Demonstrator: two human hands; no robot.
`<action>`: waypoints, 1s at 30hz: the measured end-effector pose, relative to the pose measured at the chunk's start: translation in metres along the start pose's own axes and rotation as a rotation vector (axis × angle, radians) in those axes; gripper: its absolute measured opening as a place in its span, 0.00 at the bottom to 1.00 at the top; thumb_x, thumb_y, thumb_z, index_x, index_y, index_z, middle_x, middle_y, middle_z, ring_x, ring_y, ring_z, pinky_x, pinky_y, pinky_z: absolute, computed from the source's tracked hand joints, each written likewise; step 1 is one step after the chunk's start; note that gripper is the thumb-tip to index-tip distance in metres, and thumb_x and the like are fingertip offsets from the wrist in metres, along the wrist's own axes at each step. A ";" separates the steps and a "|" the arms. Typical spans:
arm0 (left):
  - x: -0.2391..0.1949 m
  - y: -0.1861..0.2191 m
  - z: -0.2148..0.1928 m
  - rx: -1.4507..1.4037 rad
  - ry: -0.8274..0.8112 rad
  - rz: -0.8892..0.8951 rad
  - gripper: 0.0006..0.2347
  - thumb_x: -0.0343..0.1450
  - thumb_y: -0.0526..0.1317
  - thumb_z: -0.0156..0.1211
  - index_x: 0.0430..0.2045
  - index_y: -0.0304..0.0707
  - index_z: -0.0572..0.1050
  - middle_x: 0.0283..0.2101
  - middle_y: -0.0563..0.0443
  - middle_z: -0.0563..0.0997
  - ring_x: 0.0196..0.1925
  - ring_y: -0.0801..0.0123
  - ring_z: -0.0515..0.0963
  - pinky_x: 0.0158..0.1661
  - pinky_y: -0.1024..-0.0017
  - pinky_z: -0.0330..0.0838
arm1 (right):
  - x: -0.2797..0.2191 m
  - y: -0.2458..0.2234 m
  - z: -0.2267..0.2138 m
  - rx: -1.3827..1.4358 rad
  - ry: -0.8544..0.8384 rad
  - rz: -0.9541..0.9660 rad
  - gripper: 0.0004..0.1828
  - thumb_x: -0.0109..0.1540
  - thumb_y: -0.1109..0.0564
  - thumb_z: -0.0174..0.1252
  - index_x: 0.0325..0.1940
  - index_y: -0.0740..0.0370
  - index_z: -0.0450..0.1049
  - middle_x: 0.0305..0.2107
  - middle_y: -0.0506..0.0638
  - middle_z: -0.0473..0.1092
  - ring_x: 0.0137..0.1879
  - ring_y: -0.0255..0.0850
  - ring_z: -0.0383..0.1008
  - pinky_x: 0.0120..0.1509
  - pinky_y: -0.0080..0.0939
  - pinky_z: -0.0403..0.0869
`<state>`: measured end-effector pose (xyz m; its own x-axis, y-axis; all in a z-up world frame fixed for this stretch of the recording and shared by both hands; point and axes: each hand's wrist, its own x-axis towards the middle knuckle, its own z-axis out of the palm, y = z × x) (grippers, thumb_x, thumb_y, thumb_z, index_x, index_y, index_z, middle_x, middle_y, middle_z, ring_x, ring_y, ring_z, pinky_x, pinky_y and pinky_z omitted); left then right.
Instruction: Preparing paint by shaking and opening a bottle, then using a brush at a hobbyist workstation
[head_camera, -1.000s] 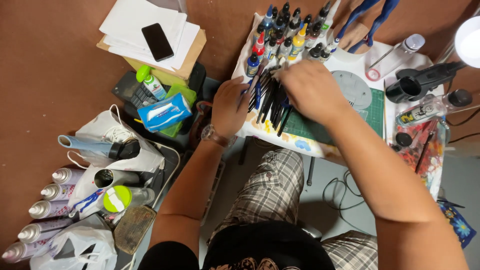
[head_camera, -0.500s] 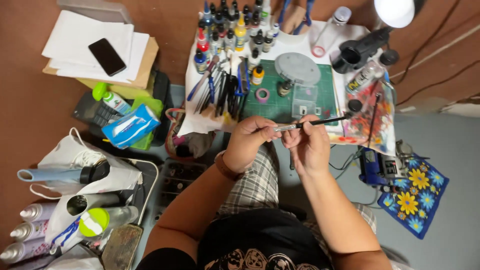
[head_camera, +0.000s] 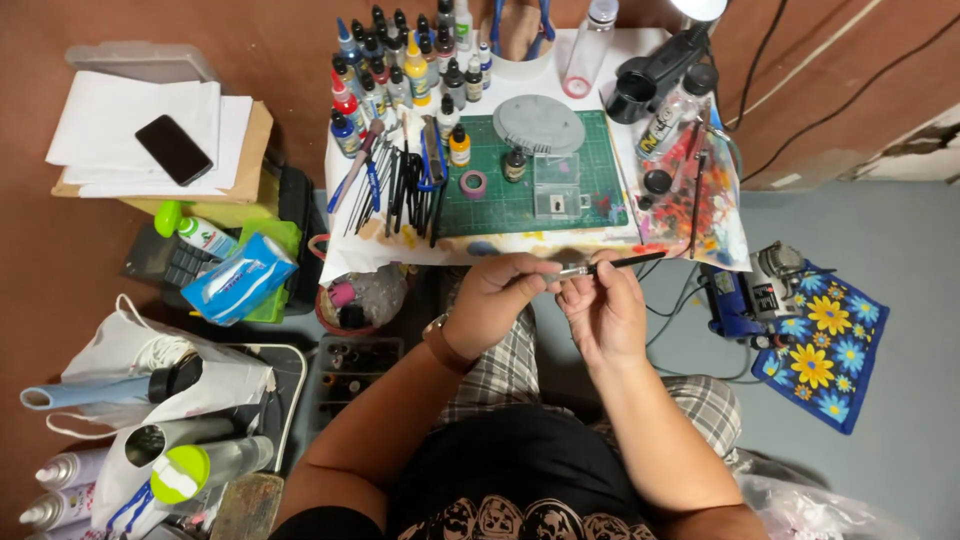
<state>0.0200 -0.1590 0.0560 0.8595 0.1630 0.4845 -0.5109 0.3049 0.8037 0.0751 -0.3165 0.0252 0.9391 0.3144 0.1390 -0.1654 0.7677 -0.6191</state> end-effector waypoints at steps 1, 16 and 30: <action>-0.002 0.000 0.003 0.056 -0.022 0.025 0.07 0.75 0.30 0.61 0.44 0.25 0.81 0.33 0.40 0.84 0.37 0.69 0.81 0.40 0.72 0.77 | -0.005 -0.003 0.002 -0.018 0.014 0.000 0.06 0.68 0.56 0.53 0.42 0.61 0.67 0.18 0.53 0.58 0.25 0.45 0.66 0.31 0.41 0.72; -0.004 0.000 0.018 0.761 -0.155 0.275 0.07 0.70 0.37 0.68 0.39 0.37 0.81 0.32 0.50 0.83 0.37 0.58 0.84 0.41 0.64 0.79 | -0.051 -0.033 -0.017 -0.377 0.025 -0.421 0.05 0.68 0.63 0.51 0.48 0.64 0.65 0.23 0.63 0.67 0.31 0.52 0.76 0.37 0.46 0.80; -0.023 -0.046 0.034 0.227 -0.285 -0.344 0.04 0.72 0.35 0.64 0.34 0.32 0.78 0.26 0.46 0.83 0.33 0.66 0.82 0.39 0.70 0.77 | -0.073 -0.047 -0.054 -0.496 -0.137 -0.623 0.05 0.67 0.65 0.52 0.46 0.70 0.65 0.25 0.67 0.70 0.32 0.53 0.76 0.37 0.49 0.78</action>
<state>0.0233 -0.2085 0.0197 0.9561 -0.1838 0.2281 -0.2169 0.0791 0.9730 0.0301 -0.4055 0.0025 0.7641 0.0012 0.6450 0.5592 0.4973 -0.6633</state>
